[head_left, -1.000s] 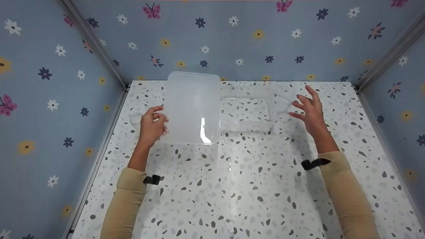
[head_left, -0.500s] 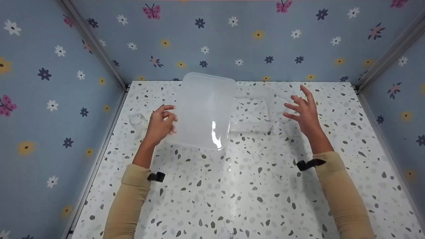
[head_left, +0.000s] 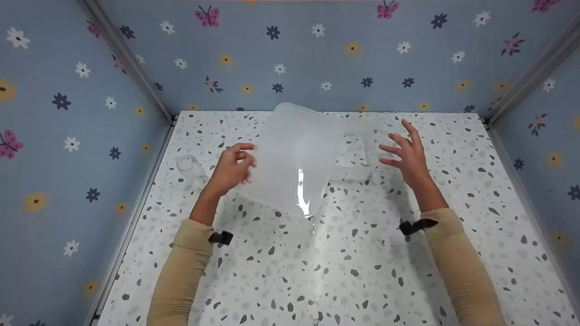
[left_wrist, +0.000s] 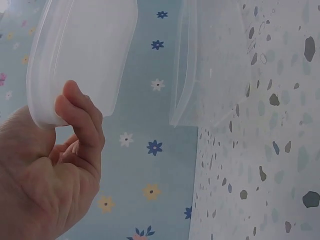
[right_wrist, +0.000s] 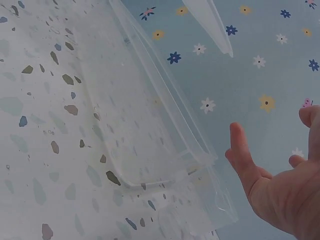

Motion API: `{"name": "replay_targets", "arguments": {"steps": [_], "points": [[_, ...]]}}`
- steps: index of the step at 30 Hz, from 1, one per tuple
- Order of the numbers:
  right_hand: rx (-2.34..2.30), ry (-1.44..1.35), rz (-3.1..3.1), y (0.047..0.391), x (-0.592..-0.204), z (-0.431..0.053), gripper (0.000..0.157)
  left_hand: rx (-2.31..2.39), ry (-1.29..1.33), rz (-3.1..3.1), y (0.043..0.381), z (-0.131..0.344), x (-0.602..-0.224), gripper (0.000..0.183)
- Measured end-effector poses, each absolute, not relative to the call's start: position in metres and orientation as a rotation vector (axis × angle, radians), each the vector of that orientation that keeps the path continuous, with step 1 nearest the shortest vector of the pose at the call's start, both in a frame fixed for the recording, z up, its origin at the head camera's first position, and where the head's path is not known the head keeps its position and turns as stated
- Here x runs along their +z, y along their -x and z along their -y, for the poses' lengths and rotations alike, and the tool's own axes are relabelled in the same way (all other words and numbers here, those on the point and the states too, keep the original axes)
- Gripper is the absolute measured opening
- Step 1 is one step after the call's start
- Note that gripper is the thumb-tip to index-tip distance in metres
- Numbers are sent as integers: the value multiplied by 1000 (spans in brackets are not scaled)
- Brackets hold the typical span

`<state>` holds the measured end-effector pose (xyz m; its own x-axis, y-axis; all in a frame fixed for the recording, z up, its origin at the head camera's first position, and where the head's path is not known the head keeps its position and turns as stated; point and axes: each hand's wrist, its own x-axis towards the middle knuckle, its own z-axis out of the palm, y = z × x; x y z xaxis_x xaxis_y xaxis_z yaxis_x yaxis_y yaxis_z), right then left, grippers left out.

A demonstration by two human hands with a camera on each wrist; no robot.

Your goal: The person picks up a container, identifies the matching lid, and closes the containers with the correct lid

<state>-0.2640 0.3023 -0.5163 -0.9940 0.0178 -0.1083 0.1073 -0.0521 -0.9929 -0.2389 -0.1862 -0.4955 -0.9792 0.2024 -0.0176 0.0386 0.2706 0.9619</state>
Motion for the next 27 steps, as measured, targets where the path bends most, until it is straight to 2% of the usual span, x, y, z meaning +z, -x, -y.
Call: {"name": "replay_targets", "arguments": {"steps": [21,27], "points": [[-2198,-124,-2070,268,-514,-284,70,1786,-396,-2263,247,161,-495,42],[-2160,-103,-2095,268,-512,-279,65,1757,-402,-2256,249,152,-496,42]]}}
